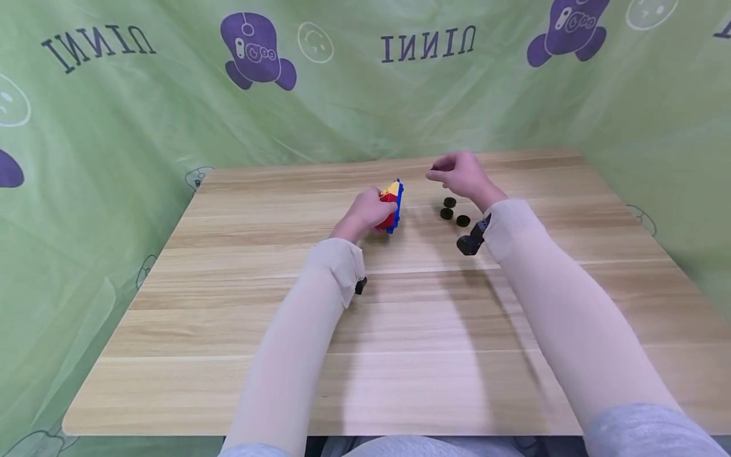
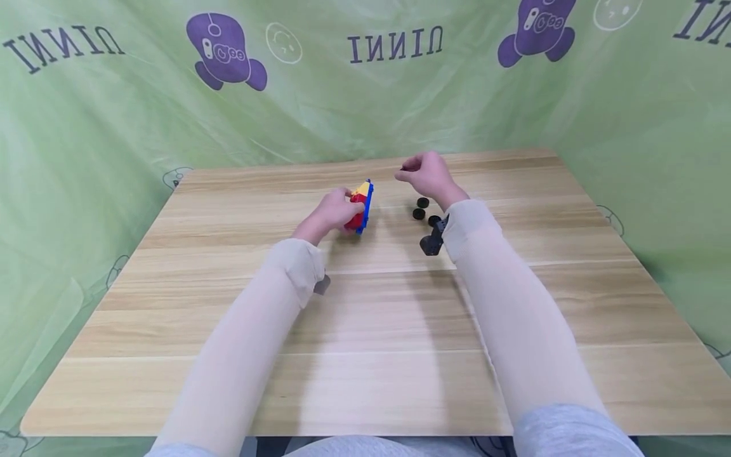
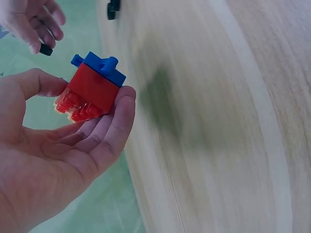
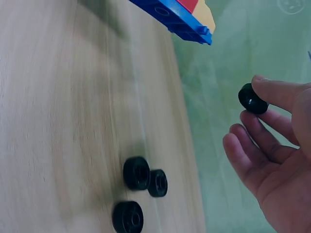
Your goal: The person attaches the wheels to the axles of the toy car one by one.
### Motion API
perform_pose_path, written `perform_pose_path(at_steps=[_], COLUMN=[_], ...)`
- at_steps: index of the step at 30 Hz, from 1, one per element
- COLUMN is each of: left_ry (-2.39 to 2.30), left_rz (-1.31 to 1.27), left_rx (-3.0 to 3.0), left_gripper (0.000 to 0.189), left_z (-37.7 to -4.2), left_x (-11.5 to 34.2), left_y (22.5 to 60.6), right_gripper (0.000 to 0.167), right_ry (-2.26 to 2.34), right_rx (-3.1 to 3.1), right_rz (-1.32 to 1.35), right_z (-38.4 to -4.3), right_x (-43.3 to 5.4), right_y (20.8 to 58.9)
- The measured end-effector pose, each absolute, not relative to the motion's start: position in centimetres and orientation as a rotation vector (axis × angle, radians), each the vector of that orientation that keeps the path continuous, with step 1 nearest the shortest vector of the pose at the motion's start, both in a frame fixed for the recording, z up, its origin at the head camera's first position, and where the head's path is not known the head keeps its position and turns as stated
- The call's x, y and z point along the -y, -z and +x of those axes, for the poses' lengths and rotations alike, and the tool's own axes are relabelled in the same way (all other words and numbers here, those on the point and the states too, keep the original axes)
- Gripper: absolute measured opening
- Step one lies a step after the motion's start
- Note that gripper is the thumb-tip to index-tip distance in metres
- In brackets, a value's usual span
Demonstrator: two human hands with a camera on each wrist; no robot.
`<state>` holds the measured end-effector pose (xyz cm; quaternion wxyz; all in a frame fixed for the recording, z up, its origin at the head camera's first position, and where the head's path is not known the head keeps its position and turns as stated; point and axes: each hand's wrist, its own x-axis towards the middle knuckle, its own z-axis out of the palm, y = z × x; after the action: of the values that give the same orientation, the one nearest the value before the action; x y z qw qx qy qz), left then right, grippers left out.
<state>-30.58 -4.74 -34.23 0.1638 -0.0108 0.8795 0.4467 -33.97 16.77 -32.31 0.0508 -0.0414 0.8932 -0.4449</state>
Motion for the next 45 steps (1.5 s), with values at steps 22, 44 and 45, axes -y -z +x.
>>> perform_pose_path(at_steps=[22, 44, 45], left_ry=[-1.651, -1.866, -1.883], left_rz=[0.030, 0.141, 0.137], left_rx=[-2.398, -2.266, -2.255], left_gripper=[0.054, 0.059, 0.059], left_z=[-29.4, -27.8, -27.7], left_x=[4.0, 2.8, 2.8], left_y=[34.7, 34.1, 34.1], right_gripper=[0.037, 0.032, 0.032], right_ry=[2.063, 2.516, 2.520], right_rx=[-2.610, -2.248, -2.244], right_rz=[-0.260, -0.478, -0.480], right_z=[-30.9, -29.6, -29.7], right_x=[-15.3, -13.8, -13.7], right_y=[34.6, 35.3, 35.3])
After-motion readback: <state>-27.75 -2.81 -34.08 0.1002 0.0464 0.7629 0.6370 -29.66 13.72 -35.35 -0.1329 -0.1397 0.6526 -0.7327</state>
